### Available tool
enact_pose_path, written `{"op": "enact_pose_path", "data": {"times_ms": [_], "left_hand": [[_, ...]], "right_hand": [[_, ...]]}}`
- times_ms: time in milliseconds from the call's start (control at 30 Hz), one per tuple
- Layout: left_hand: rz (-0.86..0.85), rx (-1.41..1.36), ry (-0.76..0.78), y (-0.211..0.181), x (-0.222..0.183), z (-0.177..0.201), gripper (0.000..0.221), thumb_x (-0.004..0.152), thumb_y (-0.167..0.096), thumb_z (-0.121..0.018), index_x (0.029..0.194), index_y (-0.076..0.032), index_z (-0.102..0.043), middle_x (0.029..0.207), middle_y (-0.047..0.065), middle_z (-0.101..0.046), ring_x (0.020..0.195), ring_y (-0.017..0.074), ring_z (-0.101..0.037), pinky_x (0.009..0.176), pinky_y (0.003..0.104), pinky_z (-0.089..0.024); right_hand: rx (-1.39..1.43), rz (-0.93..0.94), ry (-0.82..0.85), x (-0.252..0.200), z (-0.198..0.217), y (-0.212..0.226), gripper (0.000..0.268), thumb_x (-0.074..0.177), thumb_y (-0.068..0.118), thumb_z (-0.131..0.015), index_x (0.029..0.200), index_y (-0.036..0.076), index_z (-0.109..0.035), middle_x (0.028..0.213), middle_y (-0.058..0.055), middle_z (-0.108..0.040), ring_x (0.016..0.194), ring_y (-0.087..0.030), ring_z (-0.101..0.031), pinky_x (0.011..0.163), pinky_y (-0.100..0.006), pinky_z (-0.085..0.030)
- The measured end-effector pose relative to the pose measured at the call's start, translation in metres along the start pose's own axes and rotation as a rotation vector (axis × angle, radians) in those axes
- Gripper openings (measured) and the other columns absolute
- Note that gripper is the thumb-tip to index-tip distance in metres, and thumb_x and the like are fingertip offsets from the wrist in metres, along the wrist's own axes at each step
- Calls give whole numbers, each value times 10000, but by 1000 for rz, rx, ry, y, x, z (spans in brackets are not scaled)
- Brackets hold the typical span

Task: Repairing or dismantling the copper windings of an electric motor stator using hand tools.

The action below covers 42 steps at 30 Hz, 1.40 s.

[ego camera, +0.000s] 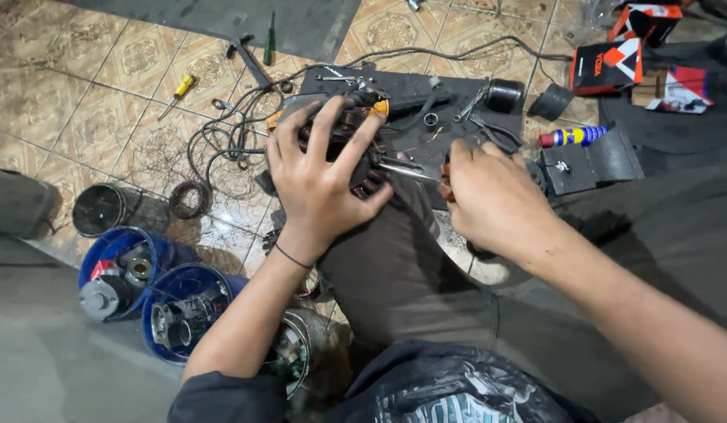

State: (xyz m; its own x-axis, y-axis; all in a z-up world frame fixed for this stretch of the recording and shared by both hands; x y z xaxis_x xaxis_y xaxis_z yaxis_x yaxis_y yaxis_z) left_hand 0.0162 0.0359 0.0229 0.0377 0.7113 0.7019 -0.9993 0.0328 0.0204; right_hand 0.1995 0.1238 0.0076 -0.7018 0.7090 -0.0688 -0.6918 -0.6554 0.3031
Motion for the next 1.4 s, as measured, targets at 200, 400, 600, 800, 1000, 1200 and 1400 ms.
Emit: {"op": "enact_pose_path", "data": {"times_ms": [200,400,600,800,1000,1200,1400], "left_hand": [[6,-5,-7,0,-1,1,639,680,-401,-867,1293,-264,-752,1431,90,-542,1238,371,-519,1048,572,-445],[12,20,13,0,-1,2,624,694,-390,-867,1295,-271,-746,1437,73,-534,1240,361,-523,1033,577,-443],[-4,98,-8,2,-10,-9,672,728,-457,-878,1357,-285,-715,1458,82,-526,1276,367,-533,1000,584,-466],[26,73,3,2,-8,-2,673,717,-420,-882,1346,-257,-710,1455,95,-511,1254,384,-541,984,577,-467],[66,96,-1,4,-10,-3,710,691,-425,-903,1354,-267,-705,1462,87,-500,1256,377,-523,997,589,-486],[89,91,-7,3,-7,-5,709,696,-449,-877,1361,-284,-698,1442,67,-534,1249,359,-527,1001,563,-479],[81,57,-3,-1,-2,2,717,680,-415,-886,1355,-260,-701,1436,66,-529,1237,355,-529,1006,551,-467]], "right_hand": [[-206,1,47,7,9,2,433,818,165,-666,1171,-73,-585,946,-236,-716,986,-394,-649,936,-694,-464],[-425,83,4,7,14,10,437,838,193,-623,1178,-80,-592,1074,-221,-695,1031,-371,-643,884,-625,-516],[-441,169,47,6,24,24,272,756,80,-639,995,-49,-624,905,-220,-689,835,-380,-685,781,-612,-553],[-511,235,-77,11,23,22,203,766,127,-655,930,8,-653,870,-167,-727,710,-339,-730,706,-435,-583],[-549,173,-105,18,10,19,202,819,107,-582,973,20,-680,895,-151,-744,748,-318,-728,717,-414,-606],[-477,167,-157,17,8,16,159,784,65,-586,904,24,-681,914,-161,-748,754,-322,-726,697,-425,-610],[-407,188,-205,18,3,5,151,788,97,-626,917,43,-685,850,-126,-732,772,-334,-718,748,-438,-583]]}}
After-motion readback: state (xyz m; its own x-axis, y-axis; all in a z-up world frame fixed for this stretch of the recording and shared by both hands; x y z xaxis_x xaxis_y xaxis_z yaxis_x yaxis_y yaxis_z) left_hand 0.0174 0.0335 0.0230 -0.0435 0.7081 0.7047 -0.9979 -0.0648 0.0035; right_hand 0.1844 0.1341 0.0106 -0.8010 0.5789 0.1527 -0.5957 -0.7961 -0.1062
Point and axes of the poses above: each hand's wrist, its own x-axis towards the middle knuckle, its own z-axis out of the back of the hand, y = z × x, the point moved 3 cm from there along x, towards the middle knuckle
